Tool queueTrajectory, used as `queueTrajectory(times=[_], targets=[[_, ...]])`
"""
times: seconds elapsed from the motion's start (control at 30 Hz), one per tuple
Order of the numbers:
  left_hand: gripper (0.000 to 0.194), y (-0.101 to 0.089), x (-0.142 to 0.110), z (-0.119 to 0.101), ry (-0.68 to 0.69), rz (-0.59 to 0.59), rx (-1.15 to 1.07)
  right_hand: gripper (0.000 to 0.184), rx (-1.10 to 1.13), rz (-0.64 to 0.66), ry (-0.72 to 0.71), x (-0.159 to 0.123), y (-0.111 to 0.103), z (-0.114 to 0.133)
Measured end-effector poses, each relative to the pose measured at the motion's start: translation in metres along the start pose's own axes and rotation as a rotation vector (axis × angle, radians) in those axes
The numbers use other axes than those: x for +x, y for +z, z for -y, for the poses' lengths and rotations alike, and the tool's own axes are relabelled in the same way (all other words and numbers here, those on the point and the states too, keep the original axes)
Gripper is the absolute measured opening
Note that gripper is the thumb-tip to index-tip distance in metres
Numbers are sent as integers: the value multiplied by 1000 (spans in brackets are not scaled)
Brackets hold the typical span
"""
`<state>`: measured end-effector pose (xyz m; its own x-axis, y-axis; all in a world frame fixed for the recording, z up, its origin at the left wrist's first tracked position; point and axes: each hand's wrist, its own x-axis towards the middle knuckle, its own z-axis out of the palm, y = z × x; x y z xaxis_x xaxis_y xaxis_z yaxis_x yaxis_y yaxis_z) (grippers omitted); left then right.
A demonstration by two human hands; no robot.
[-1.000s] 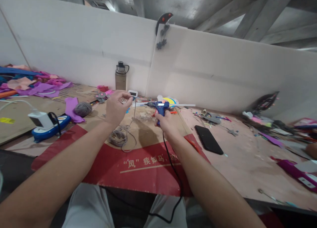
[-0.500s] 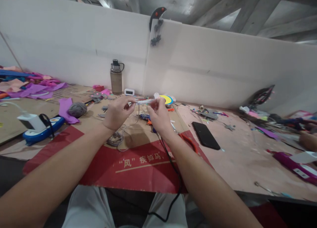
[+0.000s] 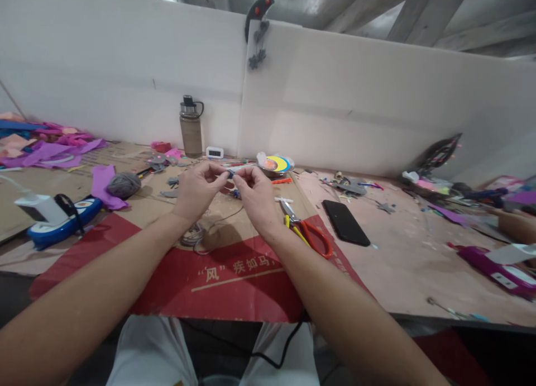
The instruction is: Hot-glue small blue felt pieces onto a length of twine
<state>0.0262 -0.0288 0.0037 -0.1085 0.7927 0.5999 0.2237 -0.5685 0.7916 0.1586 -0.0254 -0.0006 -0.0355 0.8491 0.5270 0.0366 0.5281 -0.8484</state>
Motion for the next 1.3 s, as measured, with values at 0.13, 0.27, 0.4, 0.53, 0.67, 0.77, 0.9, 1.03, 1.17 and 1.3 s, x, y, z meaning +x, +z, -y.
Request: queueTrajectory(times=[0.13, 0.27, 0.4, 0.53, 0.67, 0.77, 0.9, 1.03, 1.17, 1.3], targets=[[20, 1, 0, 1, -23, 2, -74, 8, -28, -24, -1, 1, -1, 0], [21, 2, 1, 0, -61, 19, -143, 10, -13, -26, 14, 1, 0, 2], [18, 2, 1, -1, -97, 23, -156, 10, -35, -40, 19, 0, -1, 4], [17, 2, 2, 1, -137, 54, -225, 10, -50, -52, 37, 0, -3, 5], [19, 2, 1, 1, -149, 77, -246, 11, -62, -62, 45, 0, -4, 5], [20, 1, 0, 0, -140, 82, -249, 11, -49, -62, 53, 0, -4, 6], [20, 1, 0, 1, -115, 73, -218, 10, -64, -73, 39, 0, -3, 5], [17, 2, 0, 0, -106, 64, -187, 10, -93, -81, 22, 0, -2, 5], [14, 2, 0, 0, -118, 62, -212, 10, -107, -88, 13, 0, -2, 5], [14, 2, 1, 3, -109, 62, -196, 10, -145, -91, -2, -1, -1, 5]])
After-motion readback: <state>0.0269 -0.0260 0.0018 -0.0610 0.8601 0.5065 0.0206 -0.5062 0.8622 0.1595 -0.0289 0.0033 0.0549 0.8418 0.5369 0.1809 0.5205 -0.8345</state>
